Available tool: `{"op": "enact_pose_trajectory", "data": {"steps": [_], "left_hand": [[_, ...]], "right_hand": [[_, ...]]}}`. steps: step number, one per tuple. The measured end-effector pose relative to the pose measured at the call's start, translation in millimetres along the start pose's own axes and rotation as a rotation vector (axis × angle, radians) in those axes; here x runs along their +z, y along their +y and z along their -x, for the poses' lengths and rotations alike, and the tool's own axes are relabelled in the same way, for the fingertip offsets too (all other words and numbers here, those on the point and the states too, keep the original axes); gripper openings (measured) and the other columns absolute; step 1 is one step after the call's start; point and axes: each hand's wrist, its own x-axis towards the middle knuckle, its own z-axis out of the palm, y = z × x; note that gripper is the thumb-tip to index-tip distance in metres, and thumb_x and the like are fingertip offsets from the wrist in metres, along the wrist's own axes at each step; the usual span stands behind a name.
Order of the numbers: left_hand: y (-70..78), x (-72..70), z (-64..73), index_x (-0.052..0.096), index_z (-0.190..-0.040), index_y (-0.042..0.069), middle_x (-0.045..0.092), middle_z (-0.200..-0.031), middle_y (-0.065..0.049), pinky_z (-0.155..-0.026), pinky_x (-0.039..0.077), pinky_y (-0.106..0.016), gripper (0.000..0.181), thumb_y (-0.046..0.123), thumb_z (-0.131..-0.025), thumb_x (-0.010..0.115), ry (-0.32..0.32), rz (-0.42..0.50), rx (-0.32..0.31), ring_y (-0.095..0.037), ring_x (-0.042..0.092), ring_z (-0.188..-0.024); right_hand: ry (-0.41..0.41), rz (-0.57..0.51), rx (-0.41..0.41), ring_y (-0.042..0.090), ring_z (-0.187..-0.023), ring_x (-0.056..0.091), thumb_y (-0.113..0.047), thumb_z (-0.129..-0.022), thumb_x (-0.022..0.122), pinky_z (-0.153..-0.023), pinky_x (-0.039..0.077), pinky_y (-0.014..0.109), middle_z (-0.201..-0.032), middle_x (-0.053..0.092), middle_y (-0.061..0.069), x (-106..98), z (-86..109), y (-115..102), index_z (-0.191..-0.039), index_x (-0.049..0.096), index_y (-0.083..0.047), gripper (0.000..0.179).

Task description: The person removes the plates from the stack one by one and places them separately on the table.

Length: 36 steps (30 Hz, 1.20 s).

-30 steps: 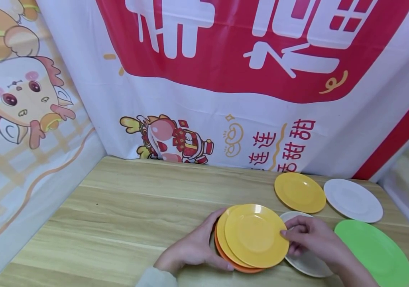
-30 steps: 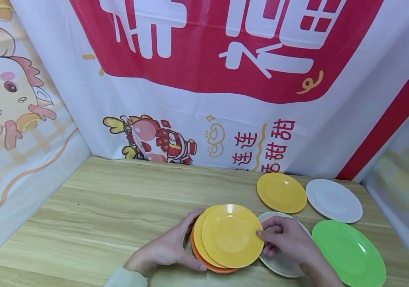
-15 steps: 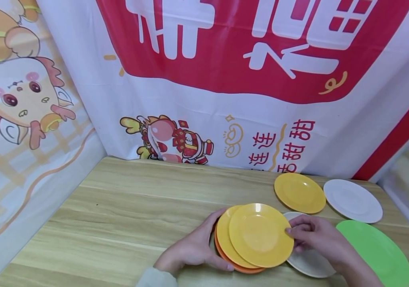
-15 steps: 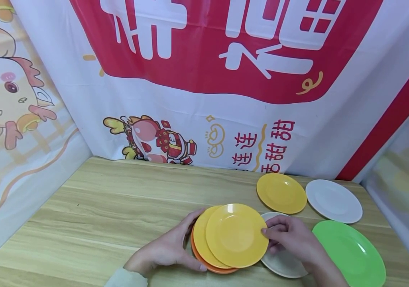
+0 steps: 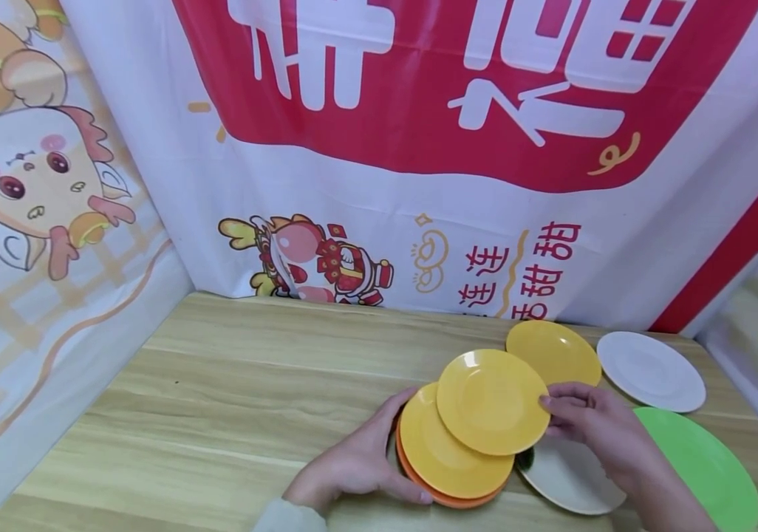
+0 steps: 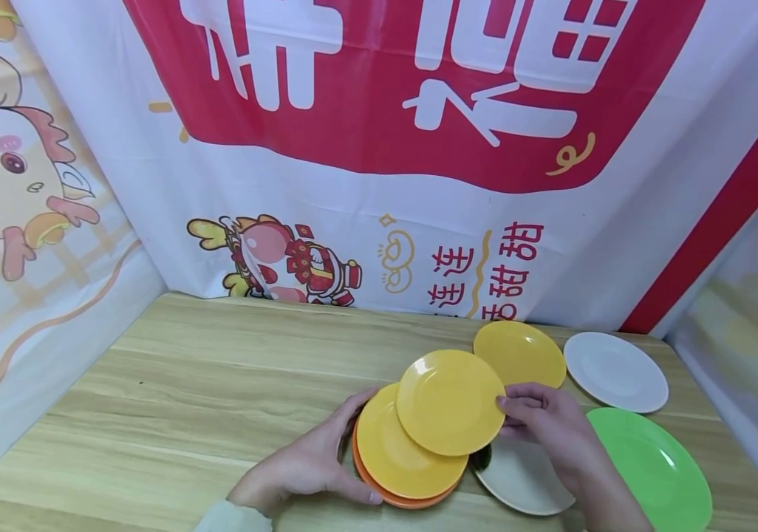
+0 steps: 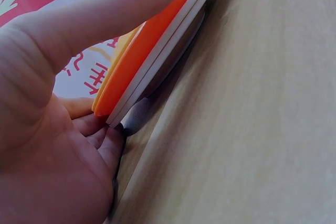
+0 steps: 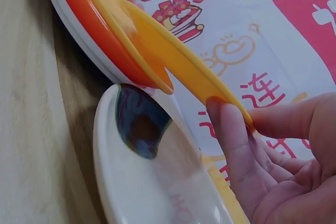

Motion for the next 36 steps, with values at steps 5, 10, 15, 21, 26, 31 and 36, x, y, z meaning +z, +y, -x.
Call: {"op": "enact_pose_trajectory", "data": {"steps": [5,10,15,21,26,31,36], "left_hand": [[1.0,0.2,-0.9,0.031,-0.166,0.034,0.039,-0.168,0.007,-0.134,0.012,-0.062,0.122,0.018,-0.069,0.103,-0.009,0.014,0.001,-0.024,0.03,-0.16],[1.2,1.6,-0.1,0.031,-0.167,0.033,0.037,-0.17,0.007,-0.134,0.012,-0.062,0.122,0.018,-0.07,0.103,-0.011,0.011,-0.01,-0.024,0.028,-0.161],[0.4,2.7,0.9,0.03,-0.167,0.03,0.036,-0.171,0.004,-0.134,0.012,-0.06,0.122,0.019,-0.07,0.103,-0.006,-0.007,0.003,-0.025,0.027,-0.162],[0.8,0.9,0.8,0.03,-0.167,0.032,0.038,-0.169,0.005,-0.134,0.014,-0.061,0.123,0.021,-0.069,0.103,0.005,-0.013,0.004,-0.025,0.029,-0.161],[-0.2,1.0,0.8,0.03,-0.167,0.03,0.037,-0.17,0.003,-0.134,0.014,-0.062,0.124,0.022,-0.068,0.104,0.014,-0.031,0.004,-0.026,0.028,-0.162],[-0.2,0.6,0.7,0.03,-0.167,0.032,0.036,-0.171,0.002,-0.134,0.013,-0.063,0.124,0.022,-0.068,0.104,0.017,-0.022,-0.009,-0.027,0.027,-0.162],[-0.6,0.2,-0.2,0.03,-0.167,0.032,0.037,-0.17,0.004,-0.134,0.015,-0.062,0.123,0.021,-0.069,0.104,0.011,-0.021,0.001,-0.026,0.029,-0.161]], "right_hand": [[0.057,-0.044,-0.023,0.008,-0.09,0.075,-0.022,-0.107,0.067,-0.085,0.066,0.027,-0.107,0.073,-0.002,6,-7.6,-8,-0.147,0.047,0.011,0.056],[0.092,-0.125,-0.053,0.004,-0.087,0.074,-0.014,-0.107,0.065,-0.083,0.066,0.026,-0.1,0.072,-0.005,17,-15.2,-14,-0.146,0.044,0.014,0.053],[0.132,-0.159,-0.05,0.004,-0.086,0.074,-0.015,-0.107,0.066,-0.083,0.065,0.025,-0.108,0.072,0.0,27,-24.2,-23,-0.152,0.042,0.014,0.058],[0.157,-0.169,-0.017,0.004,-0.087,0.073,-0.018,-0.108,0.064,-0.082,0.065,0.023,-0.12,0.069,0.008,36,-38.4,-33,-0.154,0.042,0.011,0.059],[0.172,-0.215,0.007,0.006,-0.086,0.074,-0.014,-0.109,0.063,-0.081,0.066,0.025,-0.124,0.068,0.013,41,-46.5,-35,-0.155,0.042,0.011,0.057],[0.179,-0.226,0.032,0.007,-0.087,0.074,-0.014,-0.109,0.062,-0.082,0.066,0.026,-0.13,0.065,0.016,46,-50.9,-37,-0.155,0.043,0.01,0.055],[0.185,-0.22,0.048,0.008,-0.086,0.074,-0.012,-0.11,0.06,-0.082,0.066,0.027,-0.132,0.065,0.019,47,-54.3,-38,-0.155,0.042,0.011,0.054]]}}
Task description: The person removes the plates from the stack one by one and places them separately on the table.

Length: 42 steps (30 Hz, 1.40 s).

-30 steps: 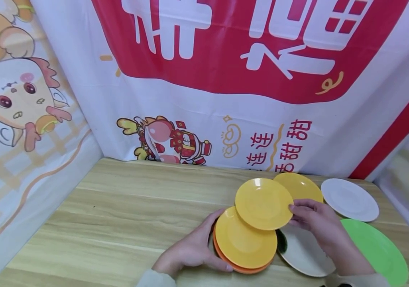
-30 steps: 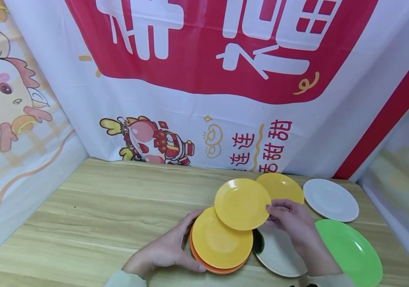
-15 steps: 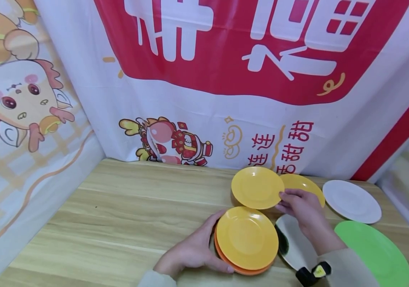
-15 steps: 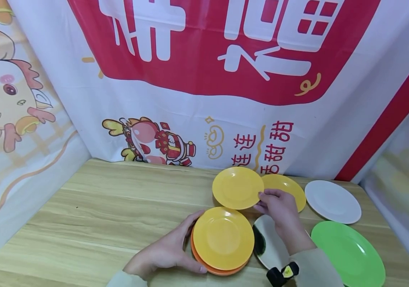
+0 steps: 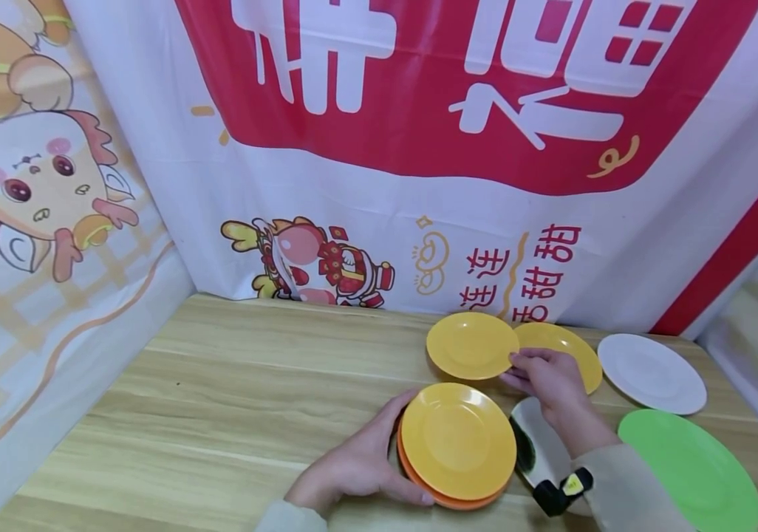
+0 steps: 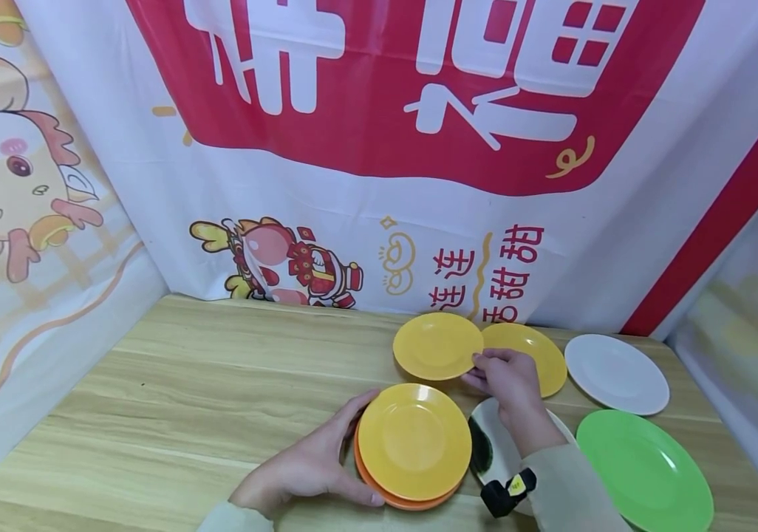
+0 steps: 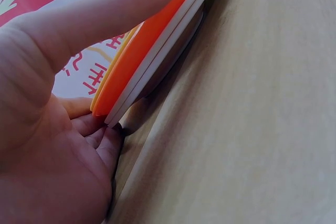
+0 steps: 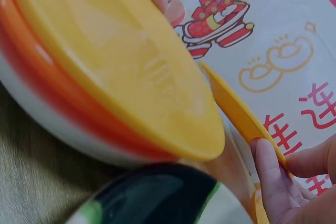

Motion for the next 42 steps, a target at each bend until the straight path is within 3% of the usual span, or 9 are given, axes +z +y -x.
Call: {"op": "enact_pose_trajectory", "data": {"steps": [10,19,23,33,42], "left_hand": [[-0.5,1.5,0.7,0.03,-0.167,0.028,0.036,-0.171,0.001,-0.134,0.013,-0.061,0.123,0.022,-0.068,0.103,0.013,-0.011,0.013,-0.026,0.026,-0.162],[-0.2,0.8,0.4,0.031,-0.167,0.031,0.035,-0.172,0.002,-0.135,0.013,-0.062,0.122,0.022,-0.069,0.103,0.015,-0.006,0.001,-0.026,0.026,-0.163],[-0.6,0.7,0.0,0.031,-0.166,0.032,0.035,-0.172,0.003,-0.135,0.012,-0.062,0.121,0.021,-0.069,0.103,0.011,0.005,-0.004,-0.026,0.026,-0.163],[-1.2,1.4,0.1,0.033,-0.165,0.035,0.036,-0.171,0.005,-0.135,0.01,-0.063,0.119,0.018,-0.07,0.102,0.001,0.041,-0.009,-0.024,0.024,-0.163],[-1.3,1.8,0.5,0.032,-0.165,0.035,0.035,-0.172,0.005,-0.135,0.01,-0.062,0.12,0.018,-0.069,0.102,0.008,0.044,-0.019,-0.024,0.024,-0.163]], "right_hand": [[-0.037,0.13,0.016,0.01,-0.084,0.075,-0.013,-0.109,0.061,-0.082,0.066,0.029,-0.127,0.069,0.023,-4,-10.4,6,-0.155,0.041,0.014,0.057],[-0.084,0.351,-0.006,0.012,-0.074,0.077,-0.015,-0.104,0.07,-0.074,0.066,0.03,-0.097,0.079,0.013,-10,-11.2,4,-0.137,0.059,0.014,0.046],[-0.096,0.4,-0.014,0.012,-0.071,0.077,-0.015,-0.103,0.071,-0.072,0.066,0.029,-0.087,0.08,0.009,-10,-9.9,3,-0.131,0.063,0.013,0.04],[-0.05,0.518,-0.019,0.014,-0.07,0.075,-0.018,-0.103,0.071,-0.068,0.065,0.028,-0.088,0.078,0.011,-7,-11.8,5,-0.117,0.068,0.006,0.028],[-0.036,0.512,-0.019,0.015,-0.069,0.074,-0.018,-0.103,0.071,-0.067,0.065,0.029,-0.089,0.077,0.012,-4,-13.6,5,-0.116,0.067,0.005,0.027]]}}
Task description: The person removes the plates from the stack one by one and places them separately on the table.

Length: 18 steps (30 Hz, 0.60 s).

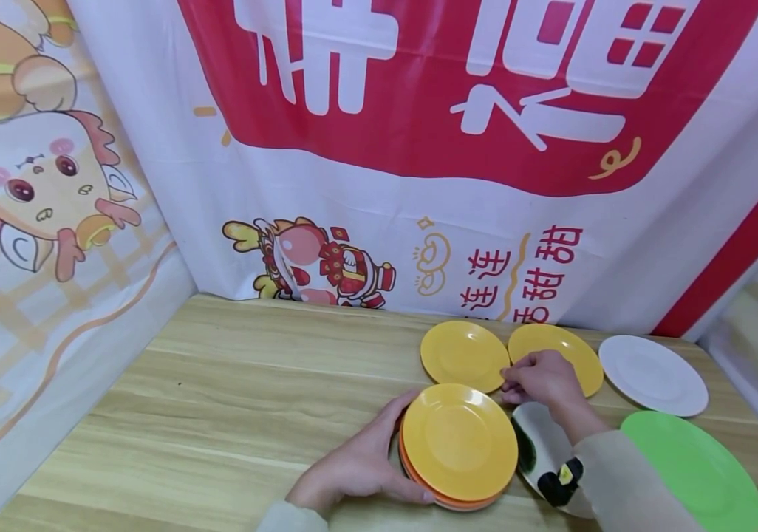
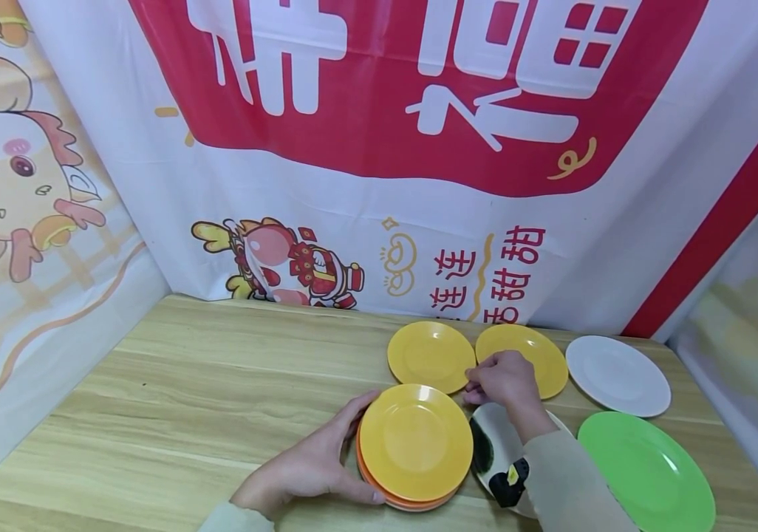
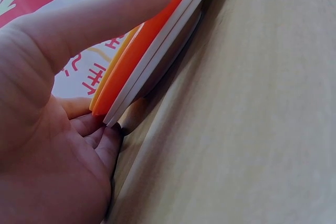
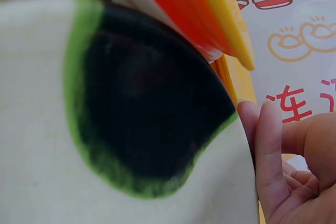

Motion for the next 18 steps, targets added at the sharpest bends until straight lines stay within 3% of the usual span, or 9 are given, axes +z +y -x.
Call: {"op": "enact_pose_trajectory", "data": {"steps": [18], "left_hand": [[1.5,0.3,0.0,0.032,-0.165,0.034,0.035,-0.171,0.006,-0.135,0.01,-0.063,0.12,0.018,-0.069,0.102,0.002,0.001,0.006,-0.024,0.025,-0.162]], "right_hand": [[0.046,-0.012,-0.008,0.015,-0.065,0.076,-0.015,-0.102,0.071,-0.065,0.065,0.03,-0.084,0.078,0.012,6.1,-4.3,-3.7,-0.117,0.068,0.007,0.026]]}}
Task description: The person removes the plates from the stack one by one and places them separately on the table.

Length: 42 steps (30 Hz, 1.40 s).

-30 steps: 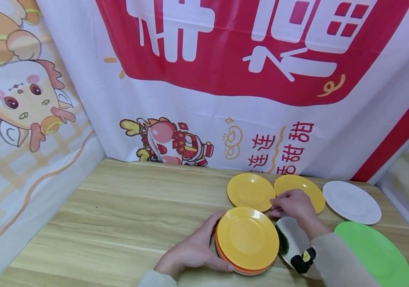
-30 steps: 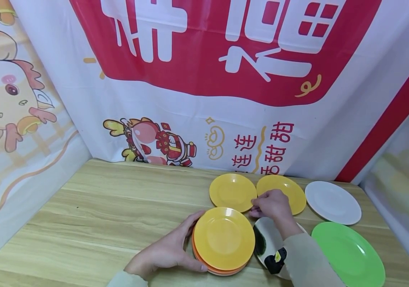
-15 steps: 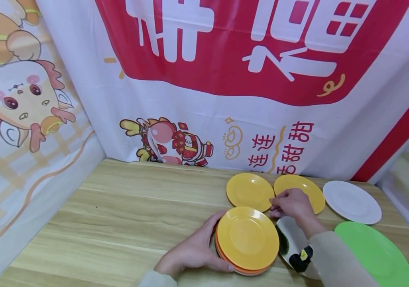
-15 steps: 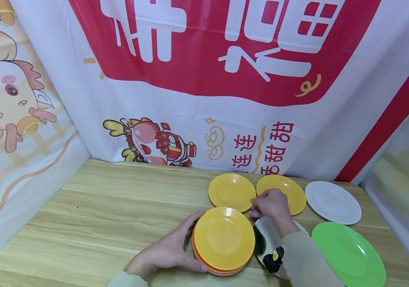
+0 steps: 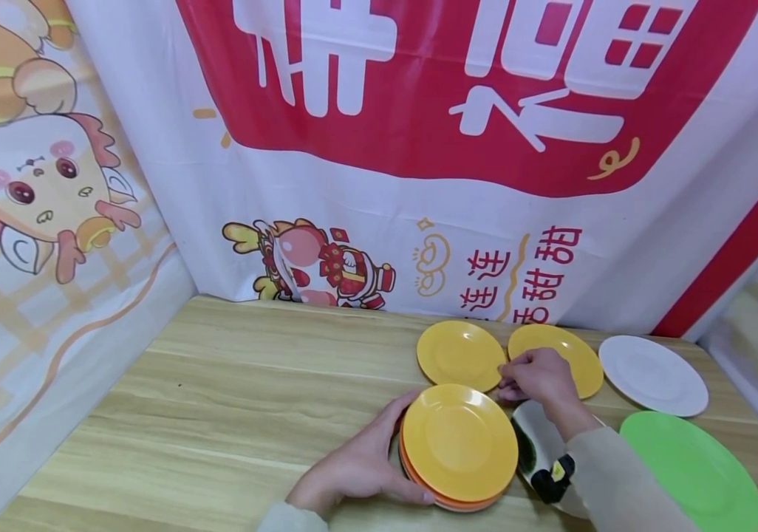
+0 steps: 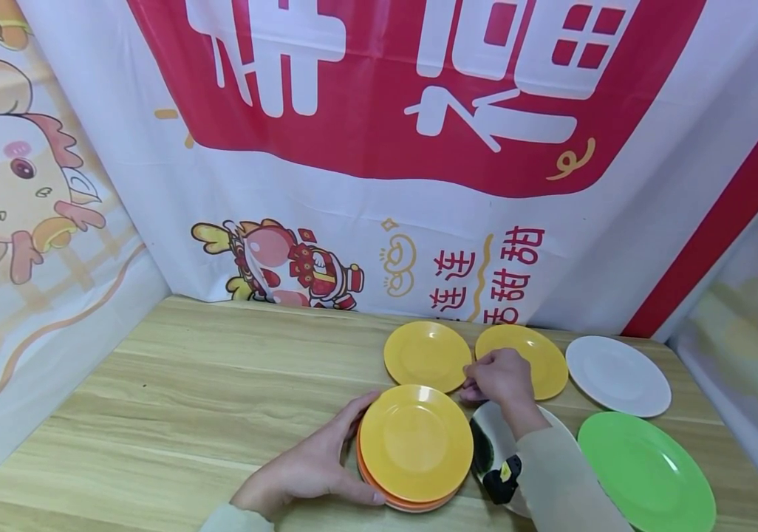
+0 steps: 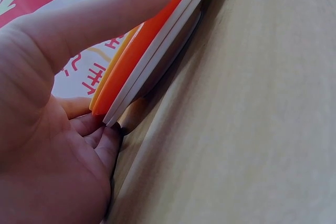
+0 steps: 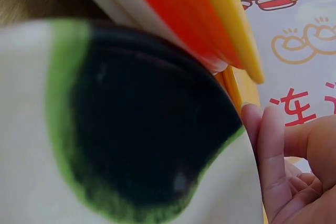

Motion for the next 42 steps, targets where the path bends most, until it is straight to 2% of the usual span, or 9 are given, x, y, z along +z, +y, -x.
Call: {"op": "enact_pose_trajectory", "data": {"steps": [8,12,20,25,35,38,42], "left_hand": [[-0.6,0.2,-0.1,0.031,-0.166,0.033,0.035,-0.172,0.005,-0.135,0.011,-0.064,0.121,0.02,-0.07,0.102,0.0,-0.016,-0.002,-0.025,0.025,-0.162],[-0.7,0.2,0.1,0.031,-0.166,0.033,0.035,-0.172,0.004,-0.135,0.011,-0.064,0.119,0.02,-0.071,0.102,-0.006,-0.007,-0.011,-0.025,0.025,-0.162],[-0.8,-1.6,1.0,0.031,-0.167,0.031,0.034,-0.173,0.002,-0.135,0.012,-0.064,0.12,0.022,-0.07,0.102,0.001,-0.031,-0.006,-0.026,0.025,-0.163],[-1.0,-1.2,1.2,0.03,-0.167,0.03,0.034,-0.173,0.001,-0.135,0.012,-0.063,0.121,0.023,-0.07,0.102,0.0,-0.035,-0.002,-0.026,0.025,-0.163],[-1.9,-1.1,1.0,0.032,-0.166,0.031,0.035,-0.173,0.003,-0.135,0.011,-0.063,0.12,0.021,-0.07,0.102,0.0,-0.019,-0.001,-0.026,0.024,-0.163],[-2.0,-0.9,0.7,0.031,-0.167,0.032,0.034,-0.174,0.003,-0.135,0.01,-0.064,0.12,0.021,-0.07,0.102,-0.002,-0.017,-0.004,-0.026,0.023,-0.164],[-1.0,-0.9,-0.1,0.031,-0.166,0.034,0.033,-0.174,0.003,-0.134,0.01,-0.065,0.119,0.021,-0.071,0.102,-0.006,-0.017,-0.016,-0.026,0.024,-0.164]], "right_hand": [[-0.012,0.005,0.006,0.016,-0.067,0.076,-0.016,-0.105,0.069,-0.066,0.065,0.03,-0.086,0.077,0.013,0,1.8,-1,-0.118,0.068,0.006,0.026],[0.007,0.026,-0.007,0.017,-0.067,0.073,-0.027,-0.107,0.068,-0.065,0.064,0.029,-0.087,0.077,0.012,-2,8.4,-3,-0.117,0.067,0.003,0.032],[0.003,0.032,-0.162,0.018,-0.077,0.071,-0.049,-0.104,0.07,-0.072,0.065,0.032,-0.096,0.077,0.011,-10,33.7,-9,-0.123,0.065,-0.001,0.051],[-0.022,0.033,-0.2,0.02,-0.085,0.07,-0.055,-0.099,0.074,-0.073,0.062,0.03,-0.103,0.074,0.009,-12,48.9,-5,-0.128,0.067,-0.005,0.059],[-0.075,0.007,-0.21,0.02,-0.086,0.068,-0.044,-0.098,0.079,-0.066,0.059,0.031,-0.11,0.076,0.007,-10,66.3,15,-0.13,0.07,-0.006,0.05],[-0.072,0.036,-0.213,0.019,-0.088,0.066,-0.044,-0.096,0.081,-0.068,0.059,0.03,-0.107,0.075,0.006,-9,71.0,20,-0.128,0.071,-0.007,0.05],[-0.066,0.087,-0.266,0.017,-0.096,0.067,-0.049,-0.091,0.085,-0.074,0.058,0.026,-0.109,0.077,0.003,-9,76.1,26,-0.127,0.071,-0.01,0.055]]}}
